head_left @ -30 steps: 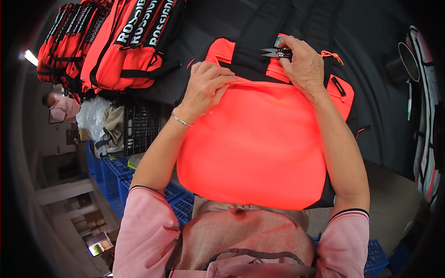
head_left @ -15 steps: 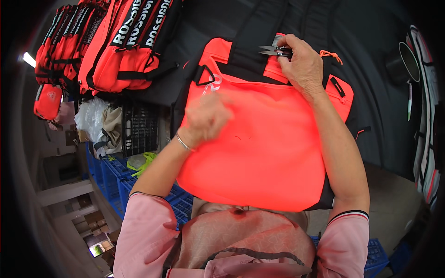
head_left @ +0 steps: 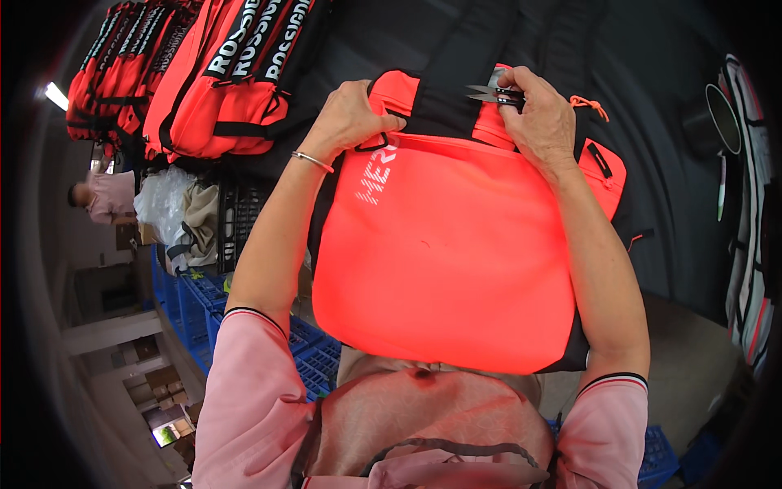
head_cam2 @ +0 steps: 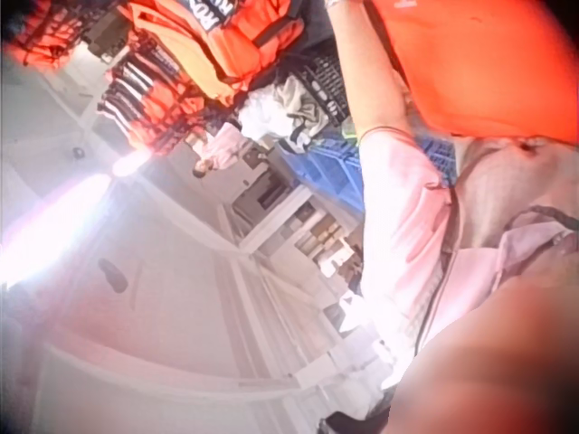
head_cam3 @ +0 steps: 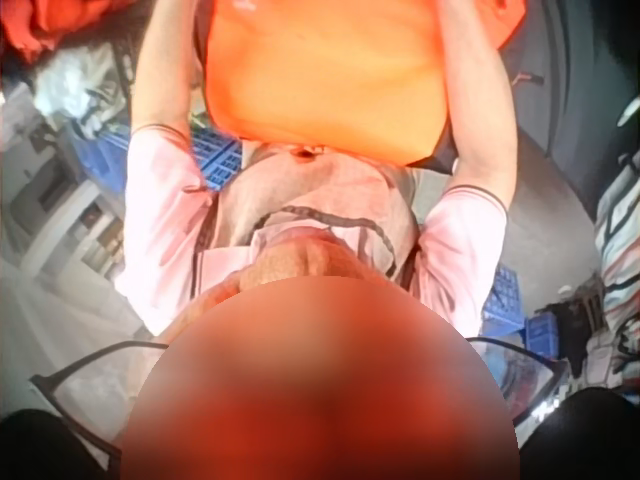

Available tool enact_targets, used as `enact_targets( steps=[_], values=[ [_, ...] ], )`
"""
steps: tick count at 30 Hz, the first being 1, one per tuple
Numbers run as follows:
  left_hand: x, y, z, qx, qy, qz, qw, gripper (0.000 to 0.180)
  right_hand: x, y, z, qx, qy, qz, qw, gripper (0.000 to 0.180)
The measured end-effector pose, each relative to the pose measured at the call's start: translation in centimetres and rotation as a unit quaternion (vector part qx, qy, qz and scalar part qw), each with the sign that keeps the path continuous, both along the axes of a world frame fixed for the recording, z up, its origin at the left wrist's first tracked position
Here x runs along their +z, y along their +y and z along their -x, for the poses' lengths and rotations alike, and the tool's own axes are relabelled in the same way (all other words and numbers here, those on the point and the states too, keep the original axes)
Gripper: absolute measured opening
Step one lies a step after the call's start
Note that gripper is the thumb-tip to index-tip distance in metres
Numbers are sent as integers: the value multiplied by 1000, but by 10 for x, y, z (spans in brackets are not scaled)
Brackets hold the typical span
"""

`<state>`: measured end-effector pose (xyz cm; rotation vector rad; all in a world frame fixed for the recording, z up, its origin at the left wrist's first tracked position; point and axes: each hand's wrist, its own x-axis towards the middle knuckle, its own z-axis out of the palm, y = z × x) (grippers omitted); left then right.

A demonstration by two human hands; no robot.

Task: Trimming loose threads and inspecting seams on backpacks and laptop sleeves at a garment factory.

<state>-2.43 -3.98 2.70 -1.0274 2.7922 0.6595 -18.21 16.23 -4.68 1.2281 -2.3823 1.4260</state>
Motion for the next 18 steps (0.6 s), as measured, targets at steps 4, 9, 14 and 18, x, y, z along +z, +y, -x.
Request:
enact_targets(
  steps=[4, 9, 14, 18],
  values=[
    [-1, -5, -6, 42, 63, -197, 977, 34, 2, 1, 0, 4, -12, -5, 1000, 18],
    [7, 0, -16, 77, 143, -369, 915, 23, 6, 1, -2, 5, -43, -6, 999, 18],
    [-1, 2, -31, 60, 221, -475, 850, 23, 8, 1, 0, -2, -101, 43, 994, 18],
    [-8, 8, -40, 57, 265, -521, 810, 18, 6, 3, 2, 19, -126, 79, 989, 16]
  ],
)
